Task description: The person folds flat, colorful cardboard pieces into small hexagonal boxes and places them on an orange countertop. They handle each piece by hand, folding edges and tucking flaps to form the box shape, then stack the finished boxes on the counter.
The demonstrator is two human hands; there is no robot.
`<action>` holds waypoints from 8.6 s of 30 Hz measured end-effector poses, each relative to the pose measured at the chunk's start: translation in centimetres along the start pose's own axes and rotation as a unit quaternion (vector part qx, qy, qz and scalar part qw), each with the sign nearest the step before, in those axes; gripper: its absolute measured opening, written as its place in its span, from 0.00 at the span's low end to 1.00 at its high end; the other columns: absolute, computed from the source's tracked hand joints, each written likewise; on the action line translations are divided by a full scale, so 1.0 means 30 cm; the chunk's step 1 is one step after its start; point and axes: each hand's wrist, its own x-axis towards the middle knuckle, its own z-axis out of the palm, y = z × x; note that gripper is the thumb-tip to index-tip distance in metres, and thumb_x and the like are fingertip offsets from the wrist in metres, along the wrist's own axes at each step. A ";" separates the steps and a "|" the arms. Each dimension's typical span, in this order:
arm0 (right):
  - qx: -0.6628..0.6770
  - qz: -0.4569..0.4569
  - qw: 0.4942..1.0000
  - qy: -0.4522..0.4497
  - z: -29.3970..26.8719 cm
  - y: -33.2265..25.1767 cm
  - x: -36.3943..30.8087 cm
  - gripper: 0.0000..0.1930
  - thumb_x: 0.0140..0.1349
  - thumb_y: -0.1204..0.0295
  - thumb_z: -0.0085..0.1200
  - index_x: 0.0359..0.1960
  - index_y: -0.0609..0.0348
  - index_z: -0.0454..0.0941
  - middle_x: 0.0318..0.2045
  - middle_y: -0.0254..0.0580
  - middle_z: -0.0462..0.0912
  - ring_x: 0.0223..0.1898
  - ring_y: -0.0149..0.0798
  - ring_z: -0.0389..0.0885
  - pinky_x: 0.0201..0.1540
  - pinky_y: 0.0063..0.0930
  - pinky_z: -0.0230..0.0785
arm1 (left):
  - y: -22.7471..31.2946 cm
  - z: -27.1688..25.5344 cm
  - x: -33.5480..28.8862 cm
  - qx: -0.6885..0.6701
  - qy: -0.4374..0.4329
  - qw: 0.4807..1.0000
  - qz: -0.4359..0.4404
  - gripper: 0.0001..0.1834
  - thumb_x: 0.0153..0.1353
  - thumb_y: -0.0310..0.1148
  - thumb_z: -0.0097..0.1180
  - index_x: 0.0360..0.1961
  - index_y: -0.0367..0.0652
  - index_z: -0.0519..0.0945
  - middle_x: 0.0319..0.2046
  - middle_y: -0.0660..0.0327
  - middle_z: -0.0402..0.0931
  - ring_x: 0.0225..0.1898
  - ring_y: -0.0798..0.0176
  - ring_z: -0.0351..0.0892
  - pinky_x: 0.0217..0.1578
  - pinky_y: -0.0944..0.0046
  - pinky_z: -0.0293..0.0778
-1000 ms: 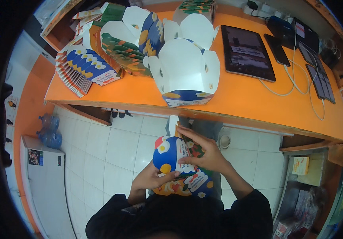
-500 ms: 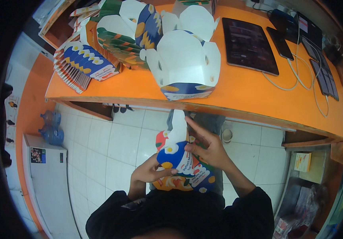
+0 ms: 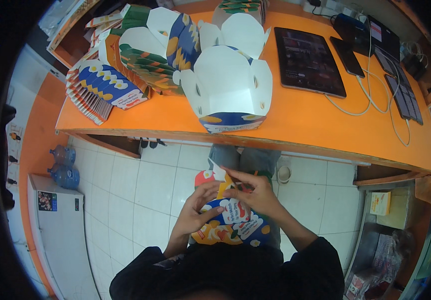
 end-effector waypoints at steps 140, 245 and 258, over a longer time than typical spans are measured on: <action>-0.100 -0.093 0.990 0.030 0.002 0.085 0.091 0.42 0.50 0.72 0.68 0.64 0.47 0.54 0.49 0.42 0.67 0.45 0.34 0.76 0.44 0.25 0.71 | -0.032 0.004 -0.019 -0.188 0.218 0.953 -0.090 0.24 0.64 0.34 0.52 0.59 0.38 0.65 0.49 0.55 0.73 0.49 0.62 0.75 0.49 0.66 0.71; -0.141 -0.232 0.961 -0.044 -0.058 -0.026 0.015 0.03 0.55 0.78 0.57 0.30 0.63 0.77 0.42 0.46 0.84 0.46 0.42 0.82 0.47 0.29 0.74 | -0.057 -0.013 -0.019 -0.402 0.074 0.882 -0.235 0.24 0.62 0.28 0.54 0.58 0.36 0.63 0.50 0.52 0.73 0.51 0.56 0.77 0.51 0.59 0.76; -0.044 -0.091 0.995 0.004 -0.015 0.038 0.027 0.13 0.60 0.76 0.57 0.46 0.60 0.71 0.49 0.46 0.78 0.54 0.38 0.75 0.55 0.29 0.70 | -0.069 0.071 -0.031 -0.134 0.160 0.960 -0.189 0.22 0.61 0.32 0.58 0.54 0.38 0.68 0.45 0.56 0.76 0.47 0.61 0.78 0.47 0.64 0.75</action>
